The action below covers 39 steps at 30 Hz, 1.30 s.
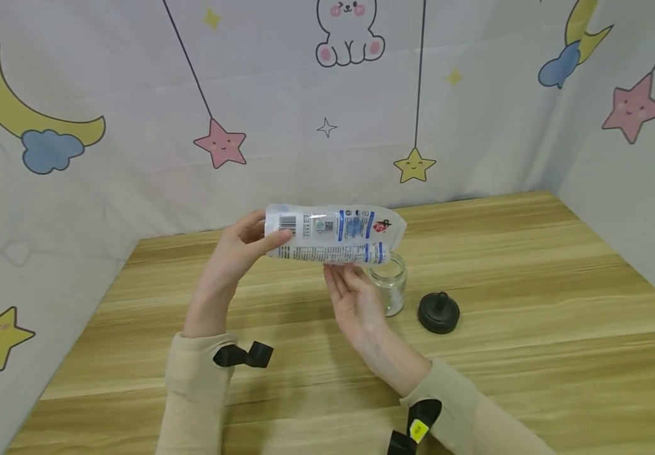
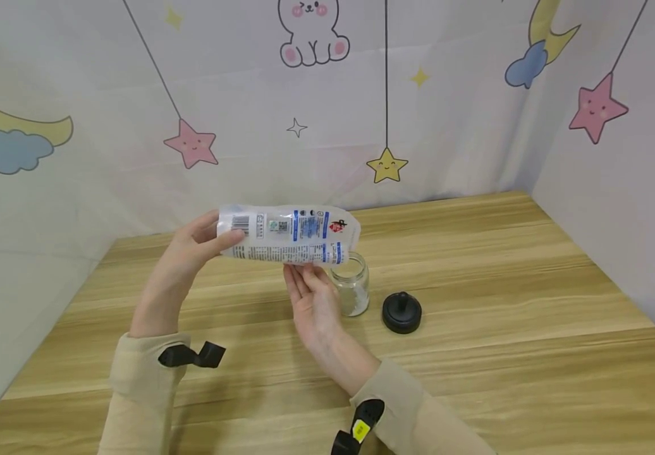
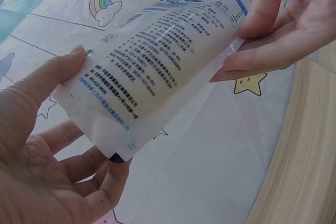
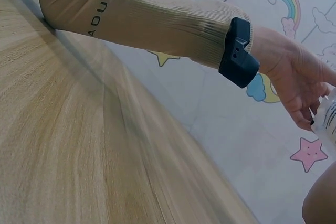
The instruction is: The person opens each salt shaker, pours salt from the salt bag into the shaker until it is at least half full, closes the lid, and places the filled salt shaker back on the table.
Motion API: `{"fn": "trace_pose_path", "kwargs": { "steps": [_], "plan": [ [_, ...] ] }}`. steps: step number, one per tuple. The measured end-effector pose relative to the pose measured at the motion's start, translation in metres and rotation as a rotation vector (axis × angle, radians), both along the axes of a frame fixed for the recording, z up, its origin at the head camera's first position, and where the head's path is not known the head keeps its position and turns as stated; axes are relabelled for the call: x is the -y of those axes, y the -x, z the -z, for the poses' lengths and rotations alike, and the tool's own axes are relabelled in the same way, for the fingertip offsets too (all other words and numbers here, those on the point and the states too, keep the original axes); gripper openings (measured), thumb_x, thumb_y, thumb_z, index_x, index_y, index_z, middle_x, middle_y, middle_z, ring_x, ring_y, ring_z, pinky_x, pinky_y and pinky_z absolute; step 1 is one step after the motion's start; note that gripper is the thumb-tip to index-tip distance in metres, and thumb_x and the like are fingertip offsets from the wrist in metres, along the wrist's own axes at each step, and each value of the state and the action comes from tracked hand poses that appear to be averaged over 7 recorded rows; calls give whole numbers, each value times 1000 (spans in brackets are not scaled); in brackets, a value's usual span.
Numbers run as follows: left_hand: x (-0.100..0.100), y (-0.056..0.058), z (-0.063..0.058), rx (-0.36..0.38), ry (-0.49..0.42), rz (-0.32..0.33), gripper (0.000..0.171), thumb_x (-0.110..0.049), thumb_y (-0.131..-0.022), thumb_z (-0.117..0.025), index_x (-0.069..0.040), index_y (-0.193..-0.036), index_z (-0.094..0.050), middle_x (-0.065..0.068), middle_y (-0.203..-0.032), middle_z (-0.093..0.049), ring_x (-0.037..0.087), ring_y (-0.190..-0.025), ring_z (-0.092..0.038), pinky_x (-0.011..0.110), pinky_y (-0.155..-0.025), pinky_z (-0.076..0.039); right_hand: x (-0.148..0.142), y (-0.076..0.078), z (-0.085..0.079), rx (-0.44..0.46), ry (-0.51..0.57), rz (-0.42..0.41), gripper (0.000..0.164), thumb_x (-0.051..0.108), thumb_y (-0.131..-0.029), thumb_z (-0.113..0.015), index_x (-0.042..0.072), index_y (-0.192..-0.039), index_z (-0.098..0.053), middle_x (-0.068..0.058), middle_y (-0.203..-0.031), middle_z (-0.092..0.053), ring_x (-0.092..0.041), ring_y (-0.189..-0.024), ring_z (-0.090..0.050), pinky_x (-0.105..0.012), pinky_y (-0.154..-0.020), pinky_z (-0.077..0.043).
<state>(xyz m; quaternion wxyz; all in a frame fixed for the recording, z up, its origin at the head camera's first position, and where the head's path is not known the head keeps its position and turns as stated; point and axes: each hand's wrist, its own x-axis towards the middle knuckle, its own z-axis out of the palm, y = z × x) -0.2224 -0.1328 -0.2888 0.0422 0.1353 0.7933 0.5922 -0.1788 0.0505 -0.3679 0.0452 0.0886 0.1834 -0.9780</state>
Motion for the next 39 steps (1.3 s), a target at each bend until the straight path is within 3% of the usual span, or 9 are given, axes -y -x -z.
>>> {"fn": "trace_pose_path", "kwargs": {
  "steps": [13,21,27,39],
  "plan": [
    [-8,0,-3,0,-3,-35,52,-39,-87,-69,-26,-135,-54,2,-118,-62,19,-107,-55,40,-103,-35,-3,1,-4,3,21,-21,27,6,-102,-36,9,-128,-41,-6,-135,-50,-19,-137,-42,-26,-110,-38],
    [-11,0,-3,4,4,-49,52,-40,-87,-69,-27,-134,-54,1,-118,-62,18,-107,-55,40,-103,-35,-4,3,-5,23,27,-17,22,6,-102,-35,10,-121,-44,-4,-122,-59,-18,-134,-45,-25,-108,-40],
    [-12,1,-4,-9,14,-53,53,-41,-87,-69,-27,-135,-53,3,-119,-62,19,-107,-55,41,-103,-36,-6,4,-6,24,33,-21,24,6,-102,-36,10,-123,-44,-4,-122,-59,-18,-132,-46,-25,-107,-41],
    [-11,1,-3,-11,-9,-57,53,-42,-86,-70,-28,-135,-53,2,-118,-62,20,-109,-55,44,-107,-33,-5,4,-4,-8,-5,-33,23,8,-102,-36,10,-124,-44,-1,-116,-62,-12,-112,-61,-24,-106,-42]
  ]
}}
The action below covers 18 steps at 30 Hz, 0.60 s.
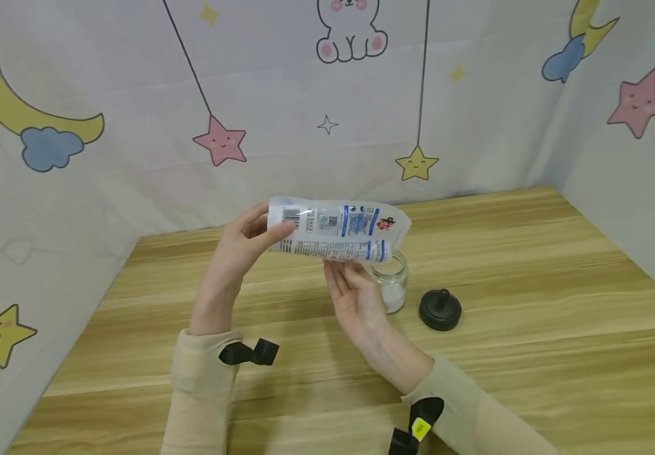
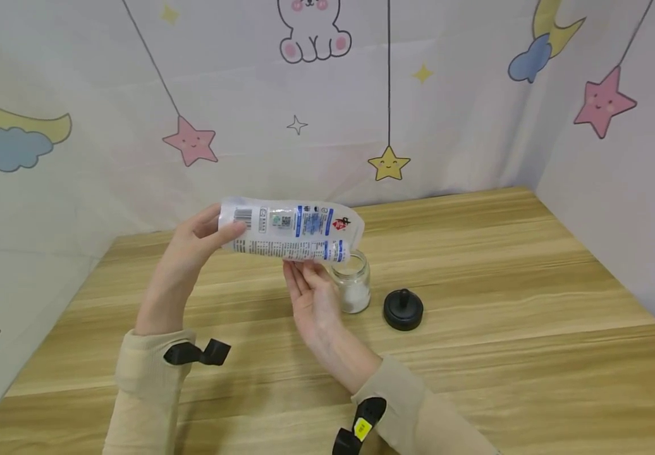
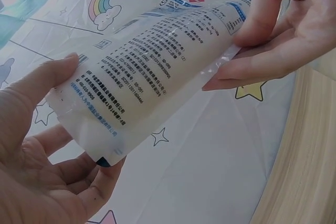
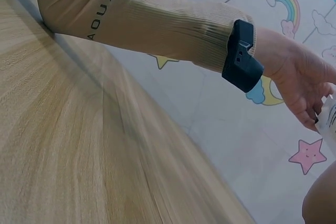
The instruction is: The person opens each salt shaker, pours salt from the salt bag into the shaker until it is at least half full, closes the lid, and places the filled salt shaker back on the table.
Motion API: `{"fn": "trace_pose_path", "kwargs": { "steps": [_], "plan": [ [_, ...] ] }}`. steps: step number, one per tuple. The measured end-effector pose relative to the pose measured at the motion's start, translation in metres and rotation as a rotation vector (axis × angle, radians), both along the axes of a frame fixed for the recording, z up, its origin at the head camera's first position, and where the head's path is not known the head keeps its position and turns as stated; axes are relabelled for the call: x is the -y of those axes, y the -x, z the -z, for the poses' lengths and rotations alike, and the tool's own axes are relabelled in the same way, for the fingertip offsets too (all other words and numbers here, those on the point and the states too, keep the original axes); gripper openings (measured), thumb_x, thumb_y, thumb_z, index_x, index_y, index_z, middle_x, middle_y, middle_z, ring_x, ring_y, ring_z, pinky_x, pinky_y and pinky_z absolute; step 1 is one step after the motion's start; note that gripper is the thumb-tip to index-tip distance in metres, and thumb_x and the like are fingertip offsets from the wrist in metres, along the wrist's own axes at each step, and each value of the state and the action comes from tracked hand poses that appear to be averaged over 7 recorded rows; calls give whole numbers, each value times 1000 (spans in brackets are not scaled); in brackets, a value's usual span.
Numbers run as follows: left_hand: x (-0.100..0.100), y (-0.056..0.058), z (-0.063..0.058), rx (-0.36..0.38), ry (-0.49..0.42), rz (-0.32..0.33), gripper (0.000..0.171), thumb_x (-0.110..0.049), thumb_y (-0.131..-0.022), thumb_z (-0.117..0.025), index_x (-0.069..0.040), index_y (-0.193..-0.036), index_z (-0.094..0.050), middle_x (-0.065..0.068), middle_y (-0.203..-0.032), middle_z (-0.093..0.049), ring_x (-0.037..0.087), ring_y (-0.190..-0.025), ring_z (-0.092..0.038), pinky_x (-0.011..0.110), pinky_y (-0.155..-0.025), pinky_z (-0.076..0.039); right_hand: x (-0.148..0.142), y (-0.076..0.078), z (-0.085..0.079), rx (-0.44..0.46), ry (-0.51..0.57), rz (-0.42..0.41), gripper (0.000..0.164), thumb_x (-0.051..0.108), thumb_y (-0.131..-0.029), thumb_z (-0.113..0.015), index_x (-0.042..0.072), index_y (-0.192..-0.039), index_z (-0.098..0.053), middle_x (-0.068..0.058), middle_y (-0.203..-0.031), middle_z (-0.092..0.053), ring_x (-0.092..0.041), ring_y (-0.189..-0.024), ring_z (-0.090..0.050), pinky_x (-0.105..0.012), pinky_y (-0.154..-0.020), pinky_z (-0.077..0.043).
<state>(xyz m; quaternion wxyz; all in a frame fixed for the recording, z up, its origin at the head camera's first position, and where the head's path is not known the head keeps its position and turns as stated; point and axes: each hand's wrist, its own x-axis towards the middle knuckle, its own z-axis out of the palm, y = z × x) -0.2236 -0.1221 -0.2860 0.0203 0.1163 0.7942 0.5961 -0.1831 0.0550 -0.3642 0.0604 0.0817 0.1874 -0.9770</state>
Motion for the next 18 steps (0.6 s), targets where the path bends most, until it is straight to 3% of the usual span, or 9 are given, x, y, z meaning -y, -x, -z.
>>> {"fn": "trace_pose_path", "kwargs": {
  "steps": [18],
  "plan": [
    [-3,-1,2,-39,10,6,50,-37,-89,-68,-26,-135,-54,0,-113,-63,17,-103,-56,36,-96,-39,-4,1,-1,25,41,6,13,3,-101,-38,10,-109,-46,-3,-108,-65,-14,-106,-65,-25,-105,-43]
  ]
}}
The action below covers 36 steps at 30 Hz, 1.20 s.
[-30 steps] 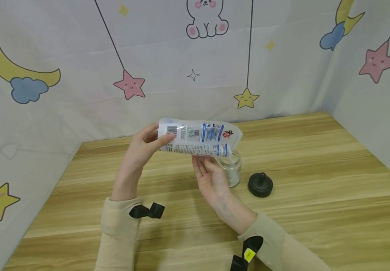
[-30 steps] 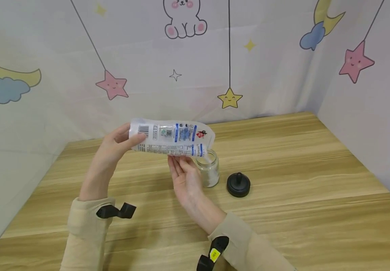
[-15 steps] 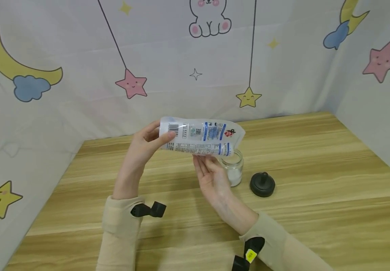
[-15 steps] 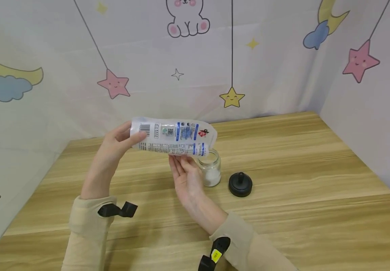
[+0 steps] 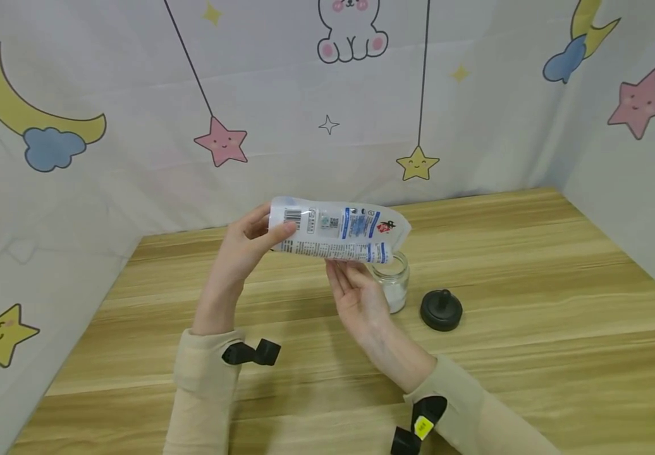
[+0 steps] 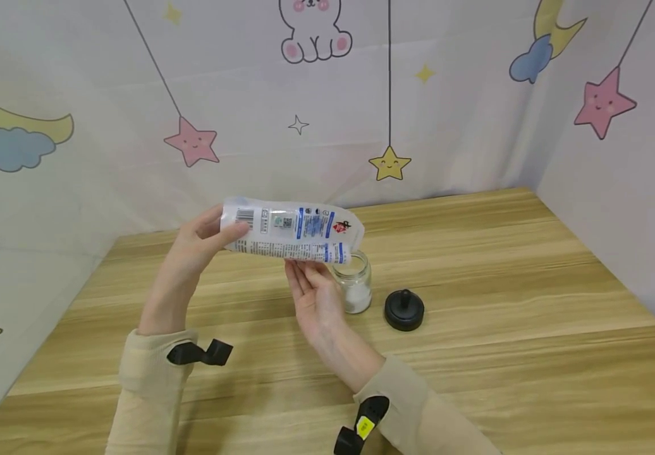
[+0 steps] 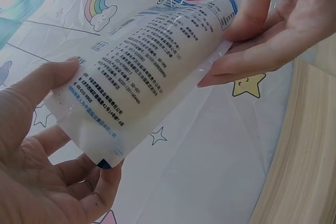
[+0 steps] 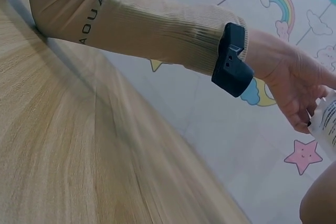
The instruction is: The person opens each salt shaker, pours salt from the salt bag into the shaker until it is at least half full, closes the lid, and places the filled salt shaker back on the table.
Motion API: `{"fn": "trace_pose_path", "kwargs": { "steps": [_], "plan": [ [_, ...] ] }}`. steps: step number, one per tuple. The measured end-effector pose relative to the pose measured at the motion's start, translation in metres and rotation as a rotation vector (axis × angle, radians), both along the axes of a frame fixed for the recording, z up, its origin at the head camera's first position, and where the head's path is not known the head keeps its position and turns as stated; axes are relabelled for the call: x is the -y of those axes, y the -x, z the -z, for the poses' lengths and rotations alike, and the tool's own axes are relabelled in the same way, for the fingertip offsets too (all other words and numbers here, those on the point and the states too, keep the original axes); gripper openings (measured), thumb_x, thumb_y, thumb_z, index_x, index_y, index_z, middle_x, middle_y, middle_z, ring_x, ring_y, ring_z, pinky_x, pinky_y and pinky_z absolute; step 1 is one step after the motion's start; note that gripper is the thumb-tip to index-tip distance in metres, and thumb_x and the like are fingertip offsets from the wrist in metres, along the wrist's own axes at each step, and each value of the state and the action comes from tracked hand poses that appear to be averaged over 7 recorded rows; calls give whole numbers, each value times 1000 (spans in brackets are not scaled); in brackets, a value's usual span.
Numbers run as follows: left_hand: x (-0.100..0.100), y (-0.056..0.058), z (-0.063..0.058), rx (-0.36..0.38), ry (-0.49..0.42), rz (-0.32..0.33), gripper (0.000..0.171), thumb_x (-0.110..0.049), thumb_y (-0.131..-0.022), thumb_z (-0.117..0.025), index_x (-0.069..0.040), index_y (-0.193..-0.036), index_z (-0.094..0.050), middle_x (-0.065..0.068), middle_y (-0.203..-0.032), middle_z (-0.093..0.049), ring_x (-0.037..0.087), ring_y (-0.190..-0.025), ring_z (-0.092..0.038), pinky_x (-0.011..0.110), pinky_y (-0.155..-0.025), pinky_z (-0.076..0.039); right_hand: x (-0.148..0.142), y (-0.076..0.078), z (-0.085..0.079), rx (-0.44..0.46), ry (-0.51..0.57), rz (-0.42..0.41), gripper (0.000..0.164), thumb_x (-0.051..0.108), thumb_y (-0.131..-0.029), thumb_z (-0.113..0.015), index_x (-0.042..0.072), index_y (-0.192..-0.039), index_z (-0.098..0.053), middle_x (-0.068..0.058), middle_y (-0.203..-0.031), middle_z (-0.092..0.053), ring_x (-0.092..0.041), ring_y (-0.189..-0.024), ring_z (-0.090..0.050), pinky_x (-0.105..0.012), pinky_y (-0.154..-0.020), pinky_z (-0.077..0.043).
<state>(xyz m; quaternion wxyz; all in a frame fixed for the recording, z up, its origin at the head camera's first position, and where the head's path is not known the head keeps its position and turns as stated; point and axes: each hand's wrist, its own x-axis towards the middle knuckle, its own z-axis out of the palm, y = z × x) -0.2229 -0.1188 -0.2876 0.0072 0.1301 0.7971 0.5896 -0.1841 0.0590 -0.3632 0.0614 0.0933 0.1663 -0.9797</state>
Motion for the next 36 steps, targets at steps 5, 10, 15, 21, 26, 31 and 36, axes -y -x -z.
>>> {"fn": "trace_pose_path", "kwargs": {
  "steps": [5,10,15,21,26,31,36],
  "plan": [
    [1,0,1,-8,0,-1,49,-36,-89,-68,-24,-135,-55,-2,-111,-64,16,-101,-57,35,-95,-40,0,0,-1,10,0,0,14,3,-101,-37,10,-110,-46,-3,-110,-65,-14,-107,-64,-25,-105,-44],
    [0,0,0,7,-4,-14,49,-37,-89,-68,-24,-134,-55,0,-112,-64,17,-103,-56,36,-97,-38,1,-1,-1,-4,-22,-7,17,5,-102,-37,11,-115,-45,-1,-112,-63,-12,-109,-63,-24,-105,-43],
    [-3,0,0,10,-18,-35,48,-36,-89,-68,-21,-132,-55,3,-113,-64,17,-103,-56,37,-99,-37,1,-3,-1,-39,-50,-14,22,8,-103,-35,12,-123,-43,0,-117,-59,-12,-114,-59,-24,-107,-41],
    [-4,0,0,-6,-24,-46,47,-34,-89,-68,-19,-132,-56,3,-112,-64,16,-101,-57,36,-96,-40,1,-3,0,-50,-63,-9,21,9,-103,-35,12,-122,-43,1,-116,-59,-11,-113,-60,-23,-107,-41],
    [-6,0,1,-38,-5,-41,45,-33,-89,-67,-20,-131,-56,2,-109,-65,15,-96,-59,33,-89,-44,1,-4,0,-52,-54,-11,22,10,-103,-35,12,-123,-44,1,-115,-62,-10,-111,-62,-23,-107,-41],
    [-8,-1,0,-59,12,-46,45,-32,-89,-67,-22,-132,-56,0,-106,-65,14,-93,-59,31,-85,-45,1,-4,0,-44,-30,-11,21,8,-103,-36,12,-121,-44,0,-114,-63,-11,-110,-63,-24,-107,-41],
    [-8,-2,-2,-83,18,-63,46,-31,-89,-67,-22,-133,-57,-2,-102,-64,14,-90,-58,31,-82,-46,1,-4,-2,-35,-24,-9,19,7,-102,-36,11,-118,-45,-1,-112,-64,-12,-108,-64,-24,-106,-42]
  ]
}}
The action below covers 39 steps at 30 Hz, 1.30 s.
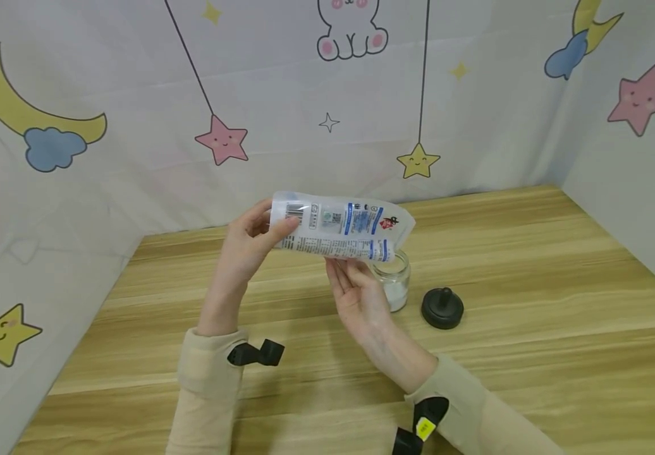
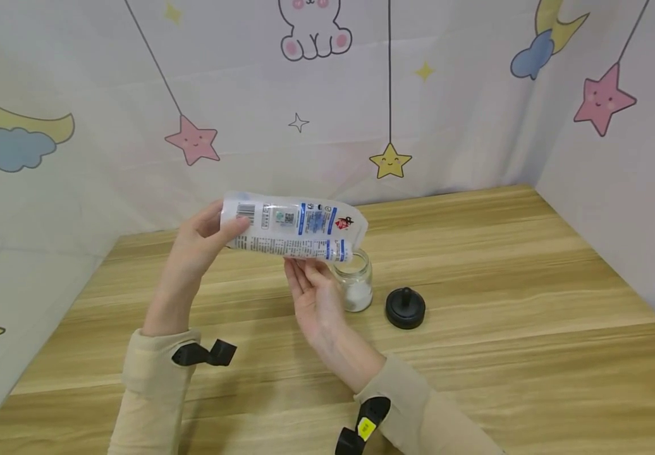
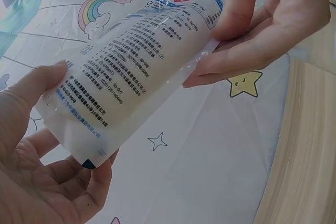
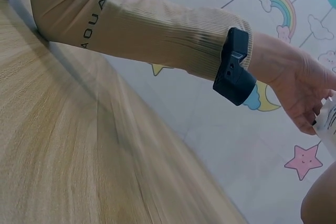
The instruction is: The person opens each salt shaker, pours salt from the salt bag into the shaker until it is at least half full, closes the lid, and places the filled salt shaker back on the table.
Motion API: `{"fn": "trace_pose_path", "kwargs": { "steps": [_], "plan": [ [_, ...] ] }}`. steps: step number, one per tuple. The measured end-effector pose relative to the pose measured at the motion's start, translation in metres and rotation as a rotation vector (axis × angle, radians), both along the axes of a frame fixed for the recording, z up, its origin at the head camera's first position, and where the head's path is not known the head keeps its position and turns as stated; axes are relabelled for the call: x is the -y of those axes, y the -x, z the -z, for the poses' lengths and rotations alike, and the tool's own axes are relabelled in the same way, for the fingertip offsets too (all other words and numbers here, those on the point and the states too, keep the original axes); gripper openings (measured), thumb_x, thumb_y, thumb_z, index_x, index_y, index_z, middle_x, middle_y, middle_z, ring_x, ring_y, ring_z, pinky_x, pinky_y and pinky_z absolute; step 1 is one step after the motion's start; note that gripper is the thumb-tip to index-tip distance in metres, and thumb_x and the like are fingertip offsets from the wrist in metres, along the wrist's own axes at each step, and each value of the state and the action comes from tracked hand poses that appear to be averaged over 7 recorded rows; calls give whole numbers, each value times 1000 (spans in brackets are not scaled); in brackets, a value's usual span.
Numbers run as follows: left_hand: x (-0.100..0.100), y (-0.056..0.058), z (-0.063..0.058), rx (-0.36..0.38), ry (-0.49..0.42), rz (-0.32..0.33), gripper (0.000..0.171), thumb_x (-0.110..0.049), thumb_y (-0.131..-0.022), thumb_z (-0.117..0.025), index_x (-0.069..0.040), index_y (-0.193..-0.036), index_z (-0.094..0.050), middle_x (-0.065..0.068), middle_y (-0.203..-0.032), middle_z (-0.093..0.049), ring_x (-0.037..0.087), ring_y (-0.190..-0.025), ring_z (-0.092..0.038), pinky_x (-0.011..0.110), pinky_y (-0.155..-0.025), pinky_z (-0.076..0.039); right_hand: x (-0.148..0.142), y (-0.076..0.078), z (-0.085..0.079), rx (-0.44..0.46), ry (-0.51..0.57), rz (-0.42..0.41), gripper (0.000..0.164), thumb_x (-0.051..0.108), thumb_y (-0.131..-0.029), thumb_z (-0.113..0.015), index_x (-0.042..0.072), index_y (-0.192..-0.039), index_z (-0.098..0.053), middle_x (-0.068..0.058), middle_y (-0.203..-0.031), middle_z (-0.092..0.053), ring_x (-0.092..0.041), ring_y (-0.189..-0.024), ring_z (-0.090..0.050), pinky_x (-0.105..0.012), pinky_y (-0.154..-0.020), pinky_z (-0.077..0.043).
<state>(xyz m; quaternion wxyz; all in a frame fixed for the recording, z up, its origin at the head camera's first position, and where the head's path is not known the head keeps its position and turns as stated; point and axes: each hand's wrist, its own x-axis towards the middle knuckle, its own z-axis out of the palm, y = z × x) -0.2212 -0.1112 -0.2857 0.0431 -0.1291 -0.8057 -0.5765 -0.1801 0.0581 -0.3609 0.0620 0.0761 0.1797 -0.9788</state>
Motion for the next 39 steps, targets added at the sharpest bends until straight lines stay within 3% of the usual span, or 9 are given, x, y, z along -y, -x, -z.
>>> {"fn": "trace_pose_path", "kwargs": {
  "steps": [9,18,25,34,39],
  "plan": [
    [-2,-1,2,-20,2,0,43,-31,-89,-68,-22,-131,-59,-2,-98,-62,16,-87,-54,29,-77,-42,0,1,-1,36,24,16,13,3,-101,-37,10,-106,-47,-2,-108,-65,-13,-107,-63,-25,-106,-43],
    [-3,1,4,-51,12,9,43,-30,-89,-68,-21,-131,-59,-1,-98,-62,16,-86,-54,27,-75,-42,0,3,1,45,33,18,12,3,-101,-38,10,-103,-47,-1,-105,-66,-13,-104,-65,-25,-105,-44],
    [-3,2,5,-47,8,9,45,-32,-88,-69,-24,-132,-58,0,-99,-62,16,-86,-55,28,-75,-42,0,4,1,45,34,12,15,3,-101,-39,10,-110,-47,-1,-108,-65,-13,-108,-63,-24,-105,-43],
    [-3,3,8,-37,-34,-12,47,-39,-87,-69,-25,-131,-59,-2,-98,-67,12,-88,-62,27,-81,-48,1,4,3,18,2,6,19,8,-102,-37,12,-120,-43,-1,-119,-58,-15,-124,-52,-25,-107,-41],
    [-5,3,8,-48,-45,-25,45,-37,-88,-69,-23,-129,-60,-2,-97,-67,12,-87,-62,26,-79,-49,2,4,5,4,-19,7,20,10,-103,-37,12,-122,-43,0,-119,-58,-14,-123,-53,-24,-107,-41]
  ]
}}
